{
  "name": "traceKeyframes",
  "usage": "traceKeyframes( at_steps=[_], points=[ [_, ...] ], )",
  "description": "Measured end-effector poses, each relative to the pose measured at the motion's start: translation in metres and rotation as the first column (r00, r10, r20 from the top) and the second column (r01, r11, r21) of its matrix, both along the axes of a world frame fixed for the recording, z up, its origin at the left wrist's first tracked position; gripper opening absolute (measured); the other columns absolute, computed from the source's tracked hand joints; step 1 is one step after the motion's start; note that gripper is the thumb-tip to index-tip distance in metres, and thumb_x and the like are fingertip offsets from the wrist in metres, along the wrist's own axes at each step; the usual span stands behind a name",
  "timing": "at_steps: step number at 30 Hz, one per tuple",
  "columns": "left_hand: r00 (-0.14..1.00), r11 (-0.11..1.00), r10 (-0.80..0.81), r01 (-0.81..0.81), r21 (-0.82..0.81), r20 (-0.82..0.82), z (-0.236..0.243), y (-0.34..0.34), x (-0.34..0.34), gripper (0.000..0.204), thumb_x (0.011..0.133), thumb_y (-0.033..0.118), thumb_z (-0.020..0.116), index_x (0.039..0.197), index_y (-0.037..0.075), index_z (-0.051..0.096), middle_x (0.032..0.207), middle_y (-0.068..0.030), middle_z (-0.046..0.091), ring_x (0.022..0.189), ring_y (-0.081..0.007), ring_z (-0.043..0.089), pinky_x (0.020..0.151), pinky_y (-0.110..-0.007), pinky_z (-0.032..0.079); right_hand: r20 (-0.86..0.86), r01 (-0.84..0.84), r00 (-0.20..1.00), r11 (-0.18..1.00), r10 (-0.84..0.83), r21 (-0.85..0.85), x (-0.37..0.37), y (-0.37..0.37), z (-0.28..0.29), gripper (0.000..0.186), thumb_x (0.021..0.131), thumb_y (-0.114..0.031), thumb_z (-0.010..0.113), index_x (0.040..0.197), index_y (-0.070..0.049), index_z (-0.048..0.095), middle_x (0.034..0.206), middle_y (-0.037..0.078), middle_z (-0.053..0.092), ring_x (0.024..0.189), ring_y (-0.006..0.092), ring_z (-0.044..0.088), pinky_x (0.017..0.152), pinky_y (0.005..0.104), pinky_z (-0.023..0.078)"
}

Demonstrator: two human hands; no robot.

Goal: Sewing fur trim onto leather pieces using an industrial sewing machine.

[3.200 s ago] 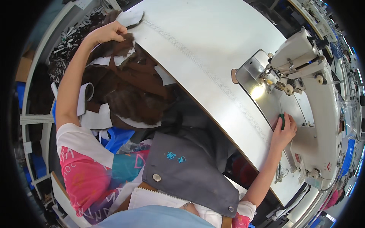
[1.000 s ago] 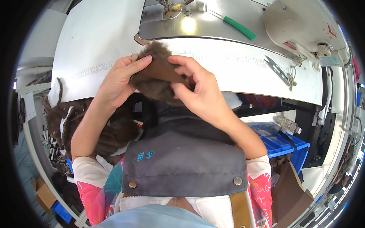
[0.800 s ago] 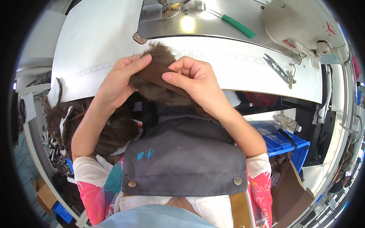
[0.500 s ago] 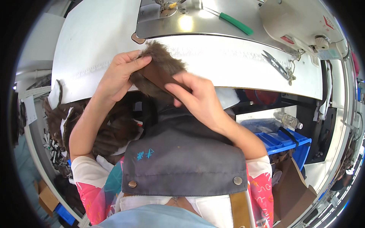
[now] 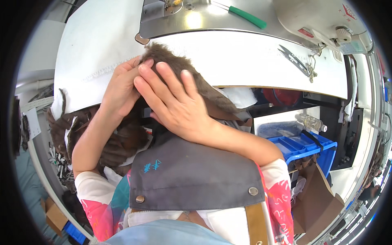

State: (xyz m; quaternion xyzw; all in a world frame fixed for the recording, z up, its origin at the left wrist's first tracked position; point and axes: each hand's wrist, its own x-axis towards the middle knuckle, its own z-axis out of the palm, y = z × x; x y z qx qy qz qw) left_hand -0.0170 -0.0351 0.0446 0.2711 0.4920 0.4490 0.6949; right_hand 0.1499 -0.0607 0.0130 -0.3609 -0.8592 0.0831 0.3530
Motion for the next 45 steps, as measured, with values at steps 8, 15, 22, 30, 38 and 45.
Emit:
traceKeyframes(
  at_steps=[8,15,22,30,38,45],
  points=[
    [0.958,0.941,0.256,-0.217,-0.259,0.13,0.011,-0.008,0.0,0.015,0.091,0.011,0.056,0.102,0.002,0.061,0.096,-0.0039,0.064,0.086,-0.01,0.061,0.076,-0.024,0.049,-0.026,-0.051,0.998,0.99,0.055,0.129,0.003,0.009,-0.024,0.045,0.072,-0.004,0.062,0.116,-0.004,0.06,0.12,0.008,0.062,0.11,0.0201,0.057,0.101,0.0441,0.029],
    [0.968,0.994,-0.108,0.101,-0.042,-0.226,0.004,-0.004,0.001,0.03,0.089,0.006,0.057,0.117,0.0,0.062,0.096,-0.0033,0.066,0.08,-0.0065,0.059,0.074,-0.023,0.048,-0.126,-0.153,0.981,0.988,0.149,-0.024,0.021,0.02,-0.018,0.037,0.063,-0.001,0.073,0.099,-0.005,0.066,0.099,0.005,0.066,0.093,0.019,0.062,0.082,0.0329,0.041],
    [0.896,0.93,-0.217,0.311,0.197,-0.387,-0.012,-0.007,0.0,0.036,0.085,-0.007,0.049,0.119,-0.002,0.061,0.094,-0.0032,0.067,0.081,-0.0056,0.058,0.074,-0.019,0.045,-0.264,-0.19,0.956,0.957,0.13,-0.218,0.03,0.052,0.003,0.019,0.071,-0.004,0.071,0.085,-0.005,0.058,0.098,0.007,0.06,0.079,0.0248,0.06,0.073,0.0361,0.044],
    [0.977,0.962,-0.025,0.081,0.262,-0.212,-0.011,-0.013,0.018,0.035,0.081,-0.014,0.044,0.107,-0.001,0.065,0.086,-0.0011,0.061,0.072,-0.004,0.049,0.065,-0.019,0.041,-0.318,-0.261,0.943,0.822,0.103,-0.507,0.035,0.046,0.007,0.012,0.08,0.003,0.065,0.088,0.001,0.057,0.093,0.011,0.059,0.075,0.0195,0.059,0.066,0.0273,0.047],
    [0.934,0.898,-0.032,0.183,0.399,-0.355,-0.026,-0.022,0.001,0.032,0.08,-0.015,0.046,0.102,-0.003,0.066,0.099,-0.0064,0.066,0.081,-0.0093,0.058,0.069,-0.022,0.045,-0.4,-0.305,0.908,0.847,0.122,-0.434,0.031,0.045,0.001,0.015,0.075,0.007,0.066,0.084,0.002,0.055,0.082,0.012,0.057,0.07,0.0274,0.059,0.06,0.0339,0.047],
    [0.831,0.879,0.107,0.179,0.443,-0.547,-0.017,-0.033,0.012,0.02,0.079,0.0,0.07,0.098,-0.003,0.068,0.103,-0.007,0.066,0.088,-0.0098,0.06,0.073,-0.021,0.047,-0.421,-0.276,0.903,0.872,0.09,-0.405,0.028,0.04,-0.002,0.016,0.075,0.007,0.066,0.084,0.001,0.055,0.085,0.012,0.06,0.073,0.0275,0.061,0.061,0.0327,0.048]
  ],
)
